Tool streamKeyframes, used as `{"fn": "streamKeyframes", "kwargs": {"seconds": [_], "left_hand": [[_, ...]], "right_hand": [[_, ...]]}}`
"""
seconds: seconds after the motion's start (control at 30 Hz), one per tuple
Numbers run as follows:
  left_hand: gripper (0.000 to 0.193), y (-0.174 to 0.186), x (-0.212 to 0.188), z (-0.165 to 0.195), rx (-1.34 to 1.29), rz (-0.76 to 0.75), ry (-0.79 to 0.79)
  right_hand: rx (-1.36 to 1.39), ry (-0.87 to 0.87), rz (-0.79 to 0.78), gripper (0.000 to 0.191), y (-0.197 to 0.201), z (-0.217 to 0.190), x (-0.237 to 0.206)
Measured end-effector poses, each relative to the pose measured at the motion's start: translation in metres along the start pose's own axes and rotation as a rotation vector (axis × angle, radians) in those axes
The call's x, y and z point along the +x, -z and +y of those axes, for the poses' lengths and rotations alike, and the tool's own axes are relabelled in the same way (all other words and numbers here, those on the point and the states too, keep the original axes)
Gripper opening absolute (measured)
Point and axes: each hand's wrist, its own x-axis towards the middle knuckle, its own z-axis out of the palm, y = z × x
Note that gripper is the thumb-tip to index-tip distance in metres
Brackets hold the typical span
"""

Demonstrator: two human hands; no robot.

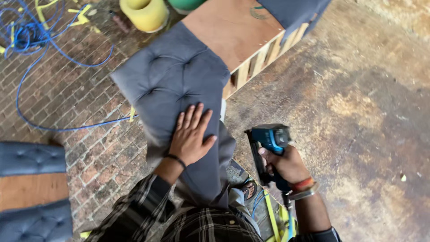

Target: The person staples gray fabric onto a wooden frame using a pneumatic staple gun, smoothing and tucking the fabric to create a tufted cushion. They handle foam pieces and a phone, then place a finished gray cushion with a gold zipper on the workbench.

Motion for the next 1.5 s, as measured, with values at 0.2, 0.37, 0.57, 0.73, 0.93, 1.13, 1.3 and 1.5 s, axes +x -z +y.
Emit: {"fn": "streamKeyframes", "kwargs": {"seconds": [0.2, 0.37, 0.57, 0.73, 0.93, 1.13, 1.3, 1.5], "left_hand": [[0.081, -0.011, 0.018, -0.01, -0.165, -0.003, -0.035], [0.058, -0.005, 0.02, -0.021, -0.691, -0.077, -0.123], [0.076, 0.053, -0.047, -0.029, -1.459, -0.099, -0.149], [0.1, 0.115, -0.068, -0.081, -0.672, 0.161, -0.183], [0.089, 0.129, -0.044, -0.13, -0.429, 0.09, -0.14], [0.045, 0.139, -0.015, -0.18, -0.478, -0.019, -0.092], [0.048, 0.163, 0.001, -0.237, -0.694, 0.127, -0.275], [0.031, 0.173, 0.043, -0.281, -1.039, -0.191, -0.259]], "right_hand": [[0.821, 0.084, -0.347, 0.043, -0.023, -0.047, -0.005], [1.102, 0.148, -0.452, 0.047, -0.056, -0.071, -0.001], [1.2, 0.271, -0.473, 0.053, -0.151, -0.077, -0.007], [1.228, 0.337, -0.437, 0.054, -0.228, -0.088, -0.005], [1.157, 0.382, -0.313, 0.056, -0.284, -0.107, 0.026], [1.218, 0.417, -0.172, 0.054, -0.298, -0.116, 0.078], [1.516, 0.553, -0.482, 0.047, -0.29, -0.114, 0.154], [1.506, 0.612, -0.686, 0.027, -0.29, -0.134, 0.205]]}}
